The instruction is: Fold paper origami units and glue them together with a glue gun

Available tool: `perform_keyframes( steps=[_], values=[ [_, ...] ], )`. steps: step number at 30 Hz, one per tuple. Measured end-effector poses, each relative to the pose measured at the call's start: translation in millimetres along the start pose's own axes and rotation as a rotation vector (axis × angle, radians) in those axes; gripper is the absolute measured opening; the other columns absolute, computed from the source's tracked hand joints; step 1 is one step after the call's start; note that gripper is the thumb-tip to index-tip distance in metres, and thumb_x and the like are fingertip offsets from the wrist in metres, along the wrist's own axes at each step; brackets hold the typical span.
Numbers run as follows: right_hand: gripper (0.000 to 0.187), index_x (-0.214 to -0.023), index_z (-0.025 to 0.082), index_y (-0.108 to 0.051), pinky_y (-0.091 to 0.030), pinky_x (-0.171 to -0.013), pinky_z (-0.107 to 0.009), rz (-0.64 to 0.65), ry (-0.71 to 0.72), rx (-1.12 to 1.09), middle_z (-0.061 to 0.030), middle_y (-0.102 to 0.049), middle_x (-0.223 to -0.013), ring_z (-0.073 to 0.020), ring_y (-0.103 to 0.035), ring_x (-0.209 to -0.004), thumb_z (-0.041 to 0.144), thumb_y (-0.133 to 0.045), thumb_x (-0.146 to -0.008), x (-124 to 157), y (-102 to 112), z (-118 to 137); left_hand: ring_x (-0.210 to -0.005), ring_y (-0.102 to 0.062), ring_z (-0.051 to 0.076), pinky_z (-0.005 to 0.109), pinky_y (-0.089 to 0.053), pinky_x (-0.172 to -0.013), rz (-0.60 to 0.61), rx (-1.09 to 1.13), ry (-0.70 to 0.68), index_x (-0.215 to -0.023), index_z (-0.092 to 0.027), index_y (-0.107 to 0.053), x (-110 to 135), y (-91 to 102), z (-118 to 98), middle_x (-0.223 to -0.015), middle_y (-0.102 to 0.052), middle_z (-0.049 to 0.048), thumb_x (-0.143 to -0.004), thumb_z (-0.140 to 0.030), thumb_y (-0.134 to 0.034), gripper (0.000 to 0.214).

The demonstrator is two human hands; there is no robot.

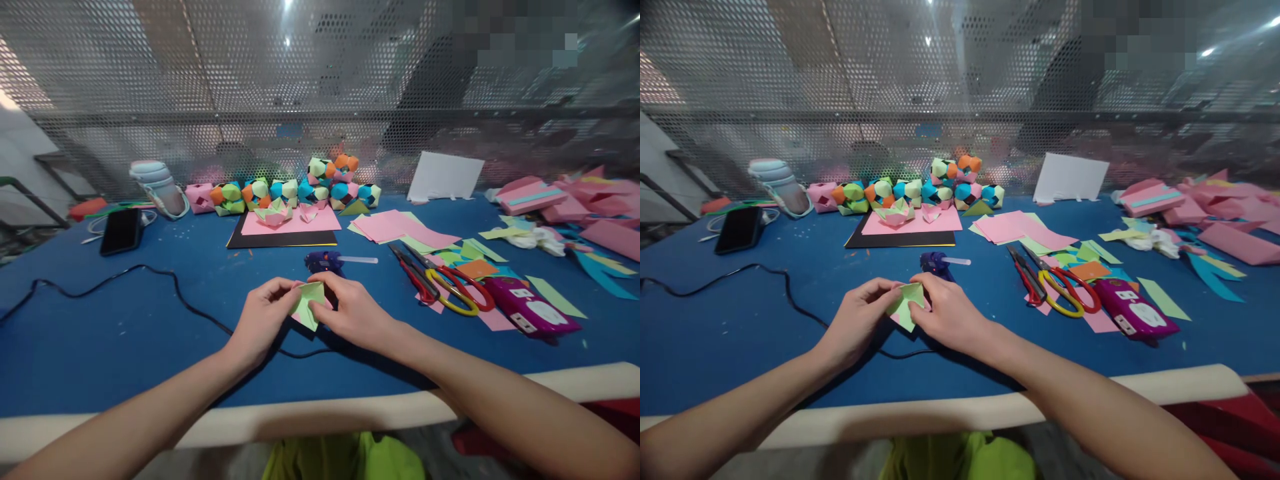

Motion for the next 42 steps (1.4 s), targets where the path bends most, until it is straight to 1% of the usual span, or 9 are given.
perform_keyframes(
  steps=[7,11,18,23,27,30,33,36,42],
  values=[
    [0.023,-0.102,0.016,-0.056,-0.04,-0.058,-0.023,0.031,-0.067,-0.048,-0.0018,-0.065,-0.079,-0.0117,-0.055,-0.061,0.016,-0.053,-0.079,0.2,-10.7,-11.9,-0.057,-0.052,0.011,0.023,-0.041,-0.056,0.016,-0.037,0.015,-0.075,-0.014,-0.069,1.8,-4.3,-0.8,-0.062,-0.061,-0.0006,-0.068,-0.033,-0.07,0.02],
    [0.022,-0.102,0.016,-0.056,-0.04,-0.058,-0.024,0.028,-0.054,-0.044,-0.0022,-0.064,-0.079,-0.012,-0.054,-0.06,0.019,-0.055,-0.08,1.0,-10.0,-9.1,-0.061,-0.053,0.012,0.023,-0.042,-0.058,-0.026,-0.075,-0.008,-0.075,-0.014,-0.071,0.1,0.9,-1.8,-0.069,-0.066,0.0021,-0.066,-0.033,-0.071,0.021],
    [0.01,-0.089,0.017,-0.056,-0.042,-0.059,-0.024,-0.101,0.065,0.024,-0.0024,-0.061,-0.075,-0.0119,-0.054,-0.062,0.025,-0.051,-0.086,1.3,4.6,4.0,-0.063,-0.054,0.013,0.023,-0.041,-0.06,-0.042,-0.054,0.0,-0.073,-0.014,-0.069,-1.4,4.5,0.7,-0.072,-0.067,0.0028,-0.065,-0.037,-0.073,0.025],
    [0.02,-0.066,0.019,-0.053,-0.036,-0.053,-0.023,-0.117,0.125,0.148,0.0003,-0.055,-0.059,-0.0106,-0.048,-0.053,0.023,-0.048,-0.085,4.6,37.9,19.1,-0.062,-0.054,0.012,0.023,-0.041,-0.058,-0.072,0.009,0.005,-0.074,-0.013,-0.068,-9.2,15.9,5.6,-0.072,-0.066,0.0032,-0.064,-0.039,-0.075,0.028],
    [0.033,-0.053,0.02,-0.049,-0.026,-0.046,-0.024,0.144,-0.087,0.39,0.0015,-0.051,-0.047,-0.0104,-0.042,-0.042,0.031,-0.054,-0.084,0.9,46.2,-16.0,-0.058,-0.053,0.011,0.022,-0.039,-0.056,-0.133,0.039,0.011,-0.071,-0.013,-0.067,-16.7,28.1,9.3,-0.069,-0.065,0.0015,-0.063,-0.037,-0.076,0.027],
    [0.025,-0.068,0.021,-0.062,-0.03,-0.05,-0.024,0.115,-0.189,0.437,-0.0038,-0.064,-0.065,-0.0159,-0.054,-0.056,0.043,-0.061,-0.08,-4.7,50.2,-43.8,-0.058,-0.053,0.011,0.022,-0.039,-0.056,-0.141,0.042,0.015,-0.07,-0.013,-0.067,-19.7,28.9,11.5,-0.068,-0.065,0.0008,-0.062,-0.036,-0.076,0.026],
    [0.027,-0.093,0.022,-0.065,-0.038,-0.055,-0.025,0.137,-0.183,0.276,-0.0041,-0.068,-0.077,-0.0184,-0.059,-0.066,0.045,-0.058,-0.081,-9.9,25.5,-59.5,-0.061,-0.054,0.011,0.022,-0.04,-0.058,-0.121,0.025,0.019,-0.072,-0.013,-0.068,-20.6,25.3,13.8,-0.07,-0.066,0.0012,-0.062,-0.035,-0.076,0.025],
    [0.021,-0.091,0.019,-0.065,-0.041,-0.058,-0.025,0.076,-0.216,0.17,-0.004,-0.068,-0.078,-0.0178,-0.059,-0.067,0.035,-0.058,-0.08,-13.4,9.1,-70.5,-0.06,-0.054,0.011,0.022,-0.04,-0.058,-0.114,-0.001,0.027,-0.072,-0.014,-0.069,-20.6,24.4,15.2,-0.069,-0.066,0.0009,-0.062,-0.033,-0.075,0.023],
    [0.019,-0.089,0.016,-0.062,-0.043,-0.062,-0.027,-0.023,-0.272,0.037,-0.0048,-0.066,-0.08,-0.0176,-0.058,-0.069,0.022,-0.047,-0.079,-13.1,10.0,-67.2,-0.056,-0.052,0.011,0.021,-0.038,-0.055,-0.16,-0.055,0.023,-0.072,-0.013,-0.068,-21.9,33.7,12.8,-0.064,-0.064,-0.0005,-0.061,-0.029,-0.071,0.019]
  ],
)
Point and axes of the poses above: each hand's wrist, its own x-axis away from the middle knuckle, its own y-axis out of the back of the hand, z = x × y, the point moved 10 cm from there along -x, towards the middle knuckle
